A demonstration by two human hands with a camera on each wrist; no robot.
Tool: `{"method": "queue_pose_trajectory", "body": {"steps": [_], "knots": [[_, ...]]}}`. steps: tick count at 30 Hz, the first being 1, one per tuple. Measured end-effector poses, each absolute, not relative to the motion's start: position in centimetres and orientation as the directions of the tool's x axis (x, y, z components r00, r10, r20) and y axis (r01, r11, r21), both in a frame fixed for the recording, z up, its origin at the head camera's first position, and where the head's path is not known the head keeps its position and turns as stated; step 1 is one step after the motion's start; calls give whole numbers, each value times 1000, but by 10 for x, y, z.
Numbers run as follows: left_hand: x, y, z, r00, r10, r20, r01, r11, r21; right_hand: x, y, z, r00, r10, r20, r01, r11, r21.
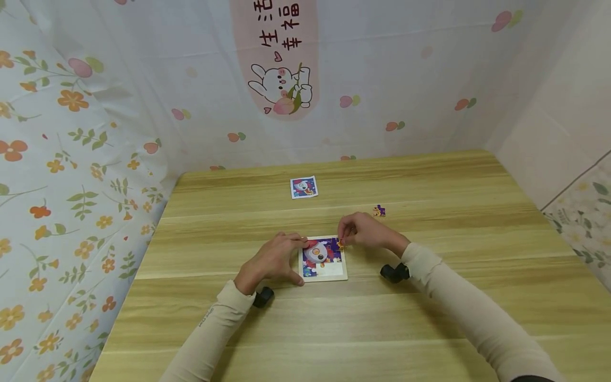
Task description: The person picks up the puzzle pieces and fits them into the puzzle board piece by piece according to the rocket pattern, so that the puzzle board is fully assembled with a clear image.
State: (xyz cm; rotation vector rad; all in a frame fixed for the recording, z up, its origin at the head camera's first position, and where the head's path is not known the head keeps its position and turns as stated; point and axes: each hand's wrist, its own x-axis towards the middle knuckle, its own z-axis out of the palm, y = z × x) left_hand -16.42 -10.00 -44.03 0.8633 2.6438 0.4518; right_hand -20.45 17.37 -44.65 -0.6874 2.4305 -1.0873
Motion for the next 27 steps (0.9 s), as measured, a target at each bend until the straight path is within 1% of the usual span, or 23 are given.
{"method": "queue_pose_trajectory", "body": {"steps": [9, 23, 27], "knots": [[-164, -100, -441, -770, 603, -206, 502, 773, 388, -191, 161, -448, -746, -650, -146, -321, 543, -776], [-165, -102, -440, -761, 622, -186, 521, 756, 395, -180, 145, -448, -703, -699, -132, -379, 526, -761], [-166, -102, -441, -752, 636, -172, 538, 744, 396, -177, 140, -447, -705, -700, -119, -392, 524, -756]]}}
